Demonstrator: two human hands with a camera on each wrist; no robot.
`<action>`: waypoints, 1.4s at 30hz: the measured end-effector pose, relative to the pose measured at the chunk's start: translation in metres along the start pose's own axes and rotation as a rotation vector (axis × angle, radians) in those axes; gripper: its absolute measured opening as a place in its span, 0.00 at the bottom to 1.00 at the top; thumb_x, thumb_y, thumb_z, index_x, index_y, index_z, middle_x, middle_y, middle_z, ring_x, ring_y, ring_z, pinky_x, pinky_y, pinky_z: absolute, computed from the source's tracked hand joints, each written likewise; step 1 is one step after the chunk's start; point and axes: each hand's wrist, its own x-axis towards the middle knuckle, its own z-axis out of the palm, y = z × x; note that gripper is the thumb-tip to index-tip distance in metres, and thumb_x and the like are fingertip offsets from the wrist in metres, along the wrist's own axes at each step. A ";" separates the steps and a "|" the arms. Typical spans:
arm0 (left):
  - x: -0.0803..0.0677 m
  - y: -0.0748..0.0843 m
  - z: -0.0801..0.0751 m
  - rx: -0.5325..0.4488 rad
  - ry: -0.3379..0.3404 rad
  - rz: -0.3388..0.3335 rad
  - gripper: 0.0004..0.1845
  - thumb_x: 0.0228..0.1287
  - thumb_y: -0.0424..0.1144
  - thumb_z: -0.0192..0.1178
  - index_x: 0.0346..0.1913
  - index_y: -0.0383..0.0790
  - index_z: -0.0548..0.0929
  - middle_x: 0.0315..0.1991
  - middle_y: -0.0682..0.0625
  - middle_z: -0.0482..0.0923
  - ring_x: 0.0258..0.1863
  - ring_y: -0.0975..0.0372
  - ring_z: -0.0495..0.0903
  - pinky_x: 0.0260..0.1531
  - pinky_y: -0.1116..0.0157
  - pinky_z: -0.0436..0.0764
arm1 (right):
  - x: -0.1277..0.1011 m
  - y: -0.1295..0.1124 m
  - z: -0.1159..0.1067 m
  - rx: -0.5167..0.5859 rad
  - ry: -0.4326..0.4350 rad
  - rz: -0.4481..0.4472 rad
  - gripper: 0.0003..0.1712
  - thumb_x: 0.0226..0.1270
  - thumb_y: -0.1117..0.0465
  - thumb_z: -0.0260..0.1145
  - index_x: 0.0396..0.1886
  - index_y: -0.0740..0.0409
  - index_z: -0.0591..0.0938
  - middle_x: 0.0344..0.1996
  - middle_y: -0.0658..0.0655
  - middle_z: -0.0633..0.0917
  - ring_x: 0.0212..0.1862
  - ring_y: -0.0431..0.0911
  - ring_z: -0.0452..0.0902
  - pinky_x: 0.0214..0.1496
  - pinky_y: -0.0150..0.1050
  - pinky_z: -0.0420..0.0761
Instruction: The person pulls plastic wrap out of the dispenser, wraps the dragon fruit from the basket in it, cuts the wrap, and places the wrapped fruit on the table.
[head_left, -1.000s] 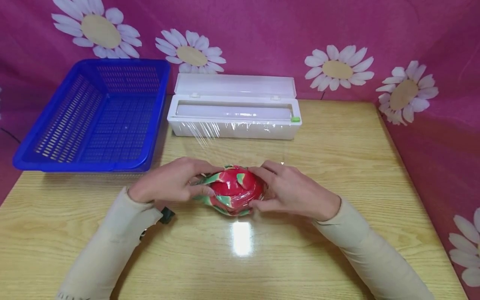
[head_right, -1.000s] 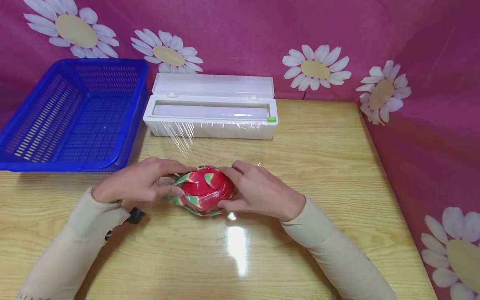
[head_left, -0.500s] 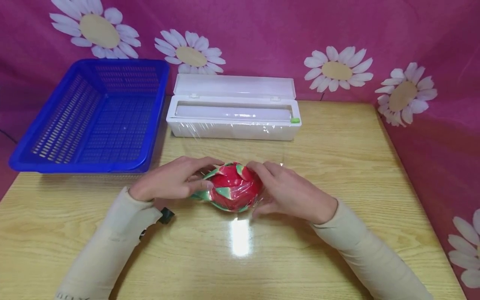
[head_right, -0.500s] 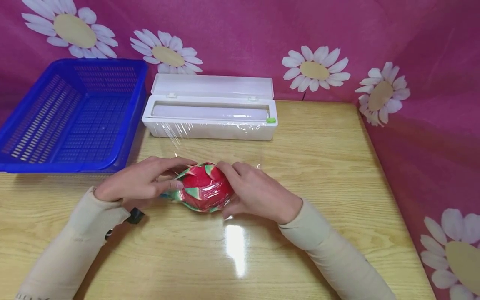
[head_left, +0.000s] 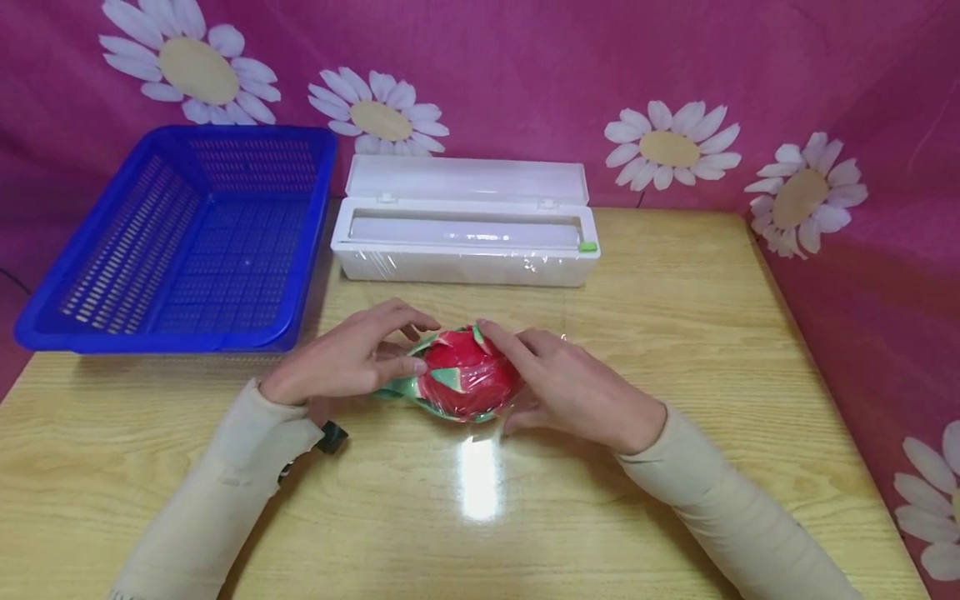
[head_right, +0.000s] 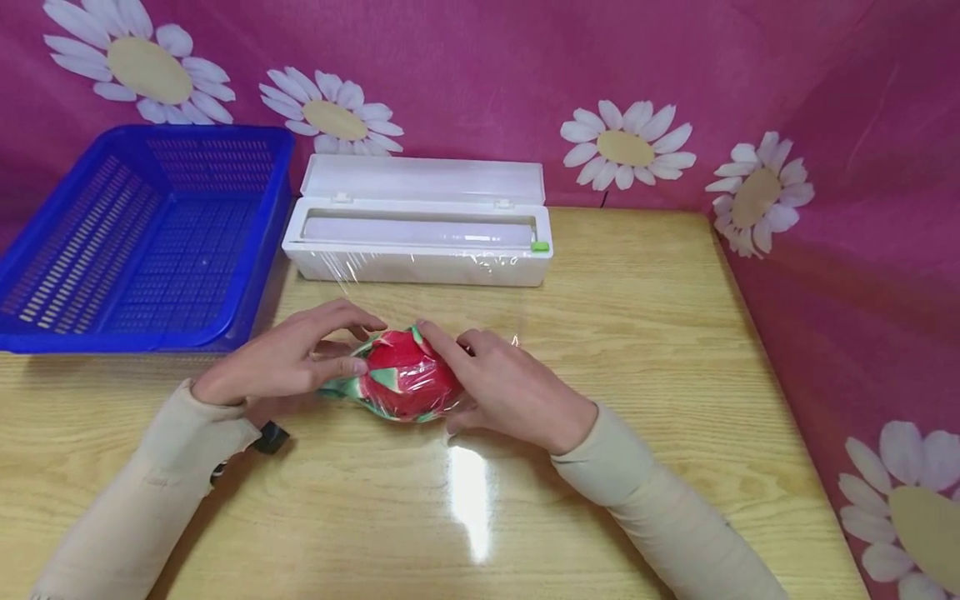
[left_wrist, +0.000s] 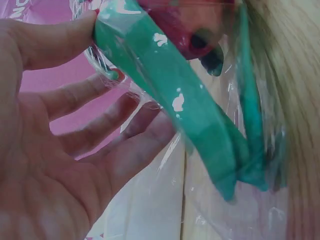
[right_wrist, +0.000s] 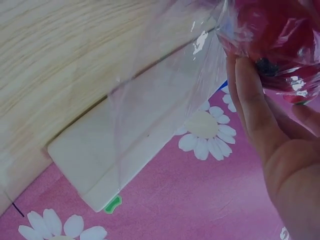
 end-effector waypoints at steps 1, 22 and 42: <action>0.000 -0.001 0.000 -0.008 0.007 -0.007 0.28 0.69 0.47 0.67 0.70 0.46 0.75 0.64 0.49 0.77 0.61 0.54 0.80 0.61 0.51 0.84 | 0.000 0.000 0.000 -0.008 0.005 0.002 0.66 0.48 0.44 0.86 0.82 0.52 0.59 0.55 0.62 0.85 0.53 0.52 0.85 0.59 0.48 0.87; 0.001 -0.009 0.000 -0.035 0.060 0.015 0.28 0.66 0.51 0.70 0.66 0.47 0.78 0.63 0.49 0.81 0.62 0.55 0.83 0.62 0.54 0.84 | -0.001 0.003 0.003 -0.027 0.039 0.009 0.60 0.54 0.49 0.84 0.81 0.56 0.62 0.51 0.61 0.87 0.49 0.52 0.87 0.55 0.46 0.89; 0.002 -0.002 0.001 0.083 0.135 0.021 0.29 0.65 0.52 0.70 0.63 0.40 0.81 0.48 0.49 0.88 0.45 0.61 0.87 0.50 0.59 0.89 | 0.000 0.007 0.004 -0.024 0.022 0.015 0.62 0.54 0.48 0.84 0.82 0.54 0.59 0.49 0.60 0.88 0.46 0.50 0.88 0.53 0.45 0.89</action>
